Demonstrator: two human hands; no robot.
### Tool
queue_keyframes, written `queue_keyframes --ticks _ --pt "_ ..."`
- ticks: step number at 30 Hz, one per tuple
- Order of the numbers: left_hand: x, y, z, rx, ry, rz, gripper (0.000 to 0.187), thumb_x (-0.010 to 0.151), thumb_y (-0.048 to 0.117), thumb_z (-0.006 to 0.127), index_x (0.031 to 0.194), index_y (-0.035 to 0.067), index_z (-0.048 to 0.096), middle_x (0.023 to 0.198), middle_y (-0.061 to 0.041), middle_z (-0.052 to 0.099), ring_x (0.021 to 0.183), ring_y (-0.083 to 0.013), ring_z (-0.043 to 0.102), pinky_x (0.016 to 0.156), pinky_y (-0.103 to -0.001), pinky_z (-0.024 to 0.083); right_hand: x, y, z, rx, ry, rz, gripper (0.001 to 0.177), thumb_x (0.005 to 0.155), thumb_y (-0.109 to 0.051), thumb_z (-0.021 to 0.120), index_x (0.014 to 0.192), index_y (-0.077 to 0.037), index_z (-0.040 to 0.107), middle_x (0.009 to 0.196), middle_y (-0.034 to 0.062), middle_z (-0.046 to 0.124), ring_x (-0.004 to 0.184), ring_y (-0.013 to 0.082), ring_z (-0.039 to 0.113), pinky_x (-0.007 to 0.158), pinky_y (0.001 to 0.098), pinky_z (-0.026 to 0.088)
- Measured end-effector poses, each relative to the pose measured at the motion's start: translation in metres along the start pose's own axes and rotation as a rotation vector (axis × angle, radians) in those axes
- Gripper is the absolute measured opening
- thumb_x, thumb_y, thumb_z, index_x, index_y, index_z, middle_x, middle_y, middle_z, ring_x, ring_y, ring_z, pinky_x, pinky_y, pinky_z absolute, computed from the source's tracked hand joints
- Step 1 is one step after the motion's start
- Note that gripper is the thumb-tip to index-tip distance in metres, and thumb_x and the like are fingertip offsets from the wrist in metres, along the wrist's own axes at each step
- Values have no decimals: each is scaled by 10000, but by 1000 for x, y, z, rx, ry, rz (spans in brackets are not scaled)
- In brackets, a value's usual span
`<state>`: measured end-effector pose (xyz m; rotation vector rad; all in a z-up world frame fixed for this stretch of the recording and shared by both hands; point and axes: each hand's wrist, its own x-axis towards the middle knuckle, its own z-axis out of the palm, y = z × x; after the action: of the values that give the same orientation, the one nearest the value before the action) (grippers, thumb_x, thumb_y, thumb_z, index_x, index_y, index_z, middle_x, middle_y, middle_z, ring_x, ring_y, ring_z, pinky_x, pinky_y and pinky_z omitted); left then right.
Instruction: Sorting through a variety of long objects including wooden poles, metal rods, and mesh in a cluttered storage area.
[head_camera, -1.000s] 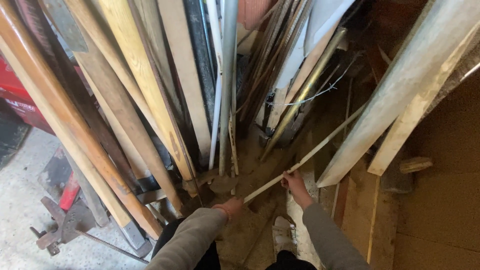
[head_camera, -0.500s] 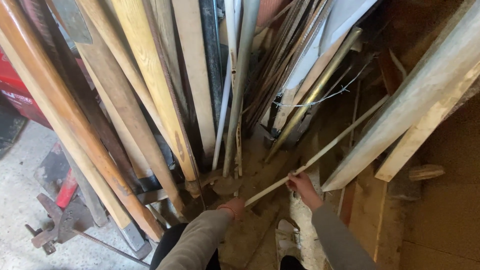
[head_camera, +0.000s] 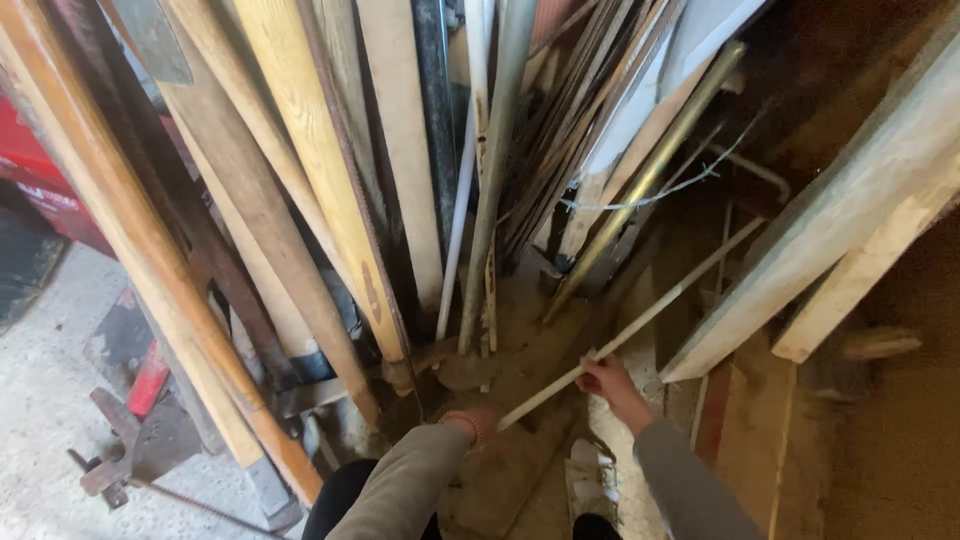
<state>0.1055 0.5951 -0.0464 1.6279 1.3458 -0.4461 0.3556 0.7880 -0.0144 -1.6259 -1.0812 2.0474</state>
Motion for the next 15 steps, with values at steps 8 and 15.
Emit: queue_keyframes --ticks 8,15 --pt "-135 64 -102 -283 -60 -87 560 1110 391 353 1237 -32 699 1299 -265 652 1151 -433 616 1066 -372 489 -28 -52 37 -59 29 -55 399 927 -216 805 1184 27 619 914 160 653 727 263 696 661 416 634" --pt "52 -12 -4 -248 -425 -603 732 896 537 569 1495 116 558 1302 -74 686 1246 -191 616 995 -275 504 -27 -63 41 -56 58 -120 395 910 -221 812 1137 32 611 876 156 670 705 249 706 622 355 621"
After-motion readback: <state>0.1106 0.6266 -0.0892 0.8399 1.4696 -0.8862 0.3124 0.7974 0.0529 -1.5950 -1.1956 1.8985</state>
